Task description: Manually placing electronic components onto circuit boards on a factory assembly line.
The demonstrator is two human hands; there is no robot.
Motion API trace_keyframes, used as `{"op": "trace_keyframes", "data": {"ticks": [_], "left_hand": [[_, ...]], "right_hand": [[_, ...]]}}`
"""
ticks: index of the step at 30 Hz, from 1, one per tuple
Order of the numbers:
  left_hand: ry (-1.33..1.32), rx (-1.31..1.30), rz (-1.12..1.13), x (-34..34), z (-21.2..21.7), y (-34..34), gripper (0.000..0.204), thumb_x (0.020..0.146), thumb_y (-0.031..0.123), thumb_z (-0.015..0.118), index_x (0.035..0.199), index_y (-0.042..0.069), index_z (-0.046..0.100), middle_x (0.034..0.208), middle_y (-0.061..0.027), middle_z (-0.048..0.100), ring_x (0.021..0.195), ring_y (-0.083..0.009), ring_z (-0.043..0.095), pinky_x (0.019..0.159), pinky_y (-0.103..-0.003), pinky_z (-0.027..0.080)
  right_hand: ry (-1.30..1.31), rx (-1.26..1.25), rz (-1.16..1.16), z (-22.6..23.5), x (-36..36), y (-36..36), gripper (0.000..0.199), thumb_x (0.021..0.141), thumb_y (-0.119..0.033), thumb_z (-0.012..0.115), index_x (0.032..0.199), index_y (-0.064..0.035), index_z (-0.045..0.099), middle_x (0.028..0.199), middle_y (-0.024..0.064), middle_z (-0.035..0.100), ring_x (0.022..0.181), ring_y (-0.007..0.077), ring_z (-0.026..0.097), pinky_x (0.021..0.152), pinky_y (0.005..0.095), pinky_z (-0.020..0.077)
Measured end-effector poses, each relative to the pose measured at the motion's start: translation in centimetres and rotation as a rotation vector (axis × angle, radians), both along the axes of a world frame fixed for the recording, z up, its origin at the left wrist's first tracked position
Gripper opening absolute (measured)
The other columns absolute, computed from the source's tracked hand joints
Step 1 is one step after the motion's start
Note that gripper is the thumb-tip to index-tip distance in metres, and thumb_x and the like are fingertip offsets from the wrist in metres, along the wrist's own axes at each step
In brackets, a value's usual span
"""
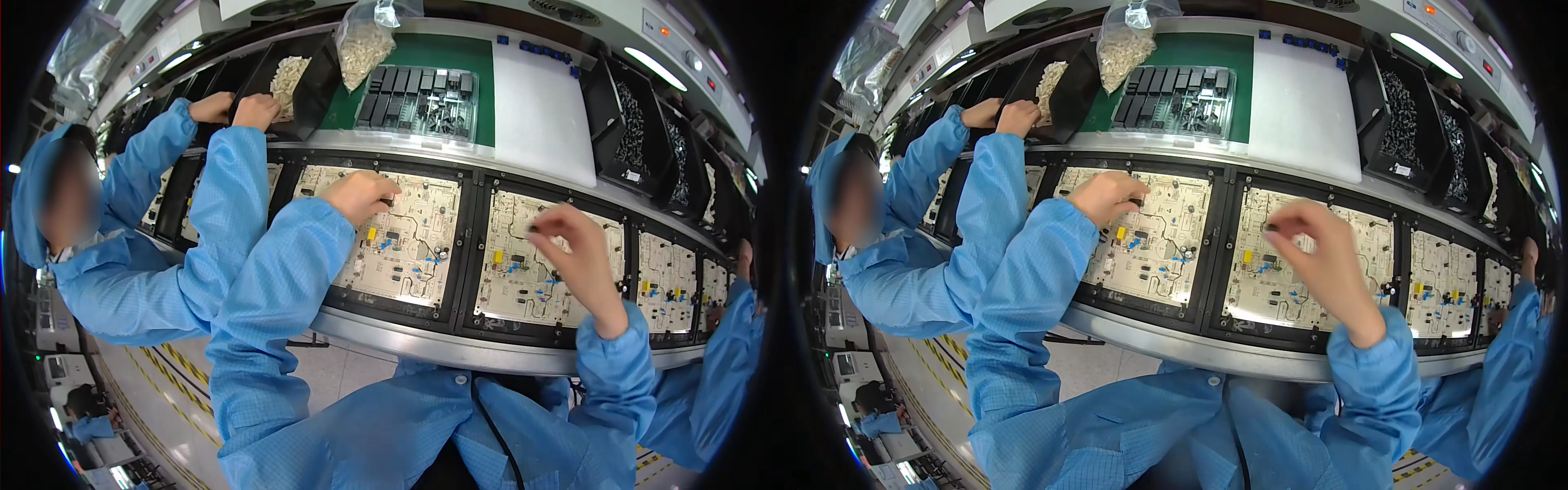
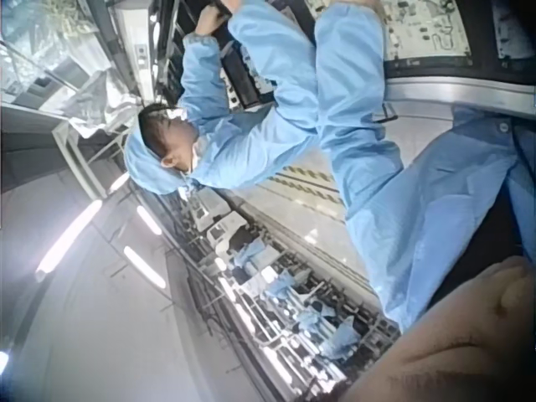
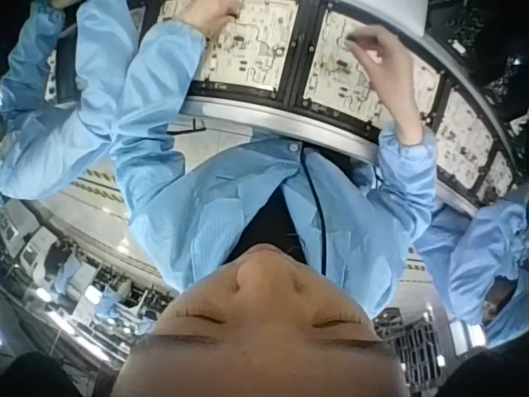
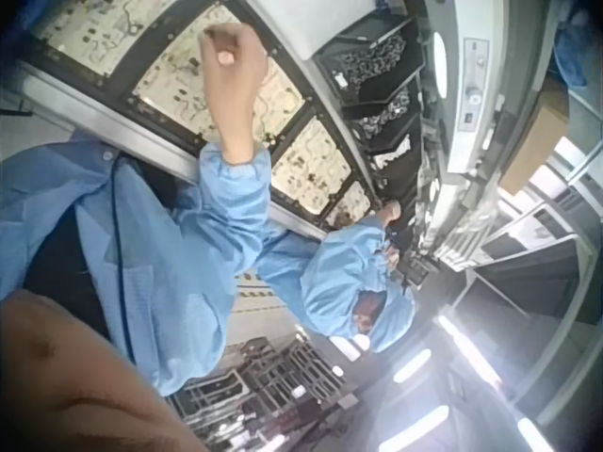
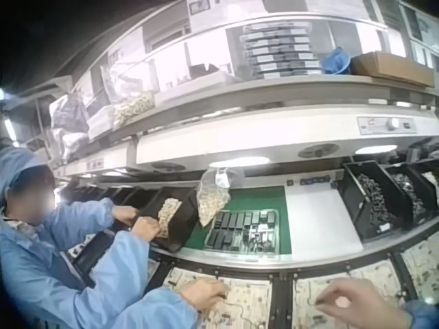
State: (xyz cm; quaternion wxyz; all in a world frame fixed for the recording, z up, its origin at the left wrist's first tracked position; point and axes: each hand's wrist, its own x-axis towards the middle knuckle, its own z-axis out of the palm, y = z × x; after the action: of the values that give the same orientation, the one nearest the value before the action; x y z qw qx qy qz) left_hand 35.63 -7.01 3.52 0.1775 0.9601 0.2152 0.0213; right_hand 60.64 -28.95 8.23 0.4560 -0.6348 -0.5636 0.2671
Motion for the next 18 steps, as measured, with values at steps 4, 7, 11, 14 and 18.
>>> {"op": "trace_keyframes", "data": {"ticks": [4, 7, 11, 14, 18], "left_hand": [[-0.163, -0.09, 0.093, 1.6, 1.9, 2.8, 0.022, 0.074, 0.015, 0.067, 0.093, 0.006, 0.06, 0.089, -0.0105, 0.059, 0.087, -0.0283, 0.056, 0.078, -0.034, 0.046], [-0.398, 0.23, 0.219, 3.8, 0.8, 6.5, 0.024, 0.075, 0.017, 0.066, 0.096, 0.007, 0.06, 0.089, -0.0088, 0.056, 0.084, -0.0266, 0.057, 0.076, -0.035, 0.046], [-0.13, 0.392, 0.332, 5.3, -0.5, 8.7, 0.023, 0.075, 0.021, 0.066, 0.093, 0.009, 0.058, 0.096, -0.0071, 0.053, 0.096, -0.0246, 0.053, 0.079, -0.037, 0.045], [0.012, 0.352, 0.356, 6.1, 0.1, 9.4, 0.025, 0.073, 0.021, 0.069, 0.092, 0.009, 0.058, 0.097, -0.0061, 0.052, 0.098, -0.0241, 0.052, 0.079, -0.036, 0.045], [0.056, 0.289, 0.376, 6.9, 0.7, 9.9, 0.025, 0.071, 0.022, 0.071, 0.089, 0.01, 0.059, 0.094, -0.0055, 0.054, 0.094, -0.0232, 0.054, 0.08, -0.035, 0.044]], "right_hand": [[-0.245, -0.034, 0.34, -0.3, -2.2, 7.2, 0.009, 0.074, -0.004, 0.064, 0.081, 0.0006, 0.061, 0.073, 0.0082, 0.059, 0.065, 0.0159, 0.058, 0.06, 0.0262, 0.0452], [-0.399, -0.046, 0.495, -3.8, -3.3, 11.7, 0.011, 0.071, -0.007, 0.064, 0.08, -0.001, 0.063, 0.075, 0.0118, 0.06, 0.069, 0.0247, 0.059, 0.063, 0.032, 0.0468], [-0.528, -0.025, 0.576, -6.3, -4.2, 13.8, 0.01, 0.07, -0.005, 0.063, 0.078, -0.0001, 0.064, 0.075, 0.0143, 0.061, 0.07, 0.0281, 0.059, 0.066, 0.035, 0.0478], [-0.494, -0.137, 0.545, -6.1, -4.5, 13.6, 0.009, 0.071, -0.006, 0.063, 0.078, 0.0005, 0.063, 0.075, 0.0154, 0.062, 0.07, 0.0273, 0.061, 0.064, 0.0328, 0.048], [-0.475, -0.203, 0.527, -5.7, -4.7, 13.9, 0.01, 0.069, -0.007, 0.062, 0.072, 0.0018, 0.062, 0.073, 0.0178, 0.061, 0.071, 0.0323, 0.061, 0.064, 0.0372, 0.049]]}}
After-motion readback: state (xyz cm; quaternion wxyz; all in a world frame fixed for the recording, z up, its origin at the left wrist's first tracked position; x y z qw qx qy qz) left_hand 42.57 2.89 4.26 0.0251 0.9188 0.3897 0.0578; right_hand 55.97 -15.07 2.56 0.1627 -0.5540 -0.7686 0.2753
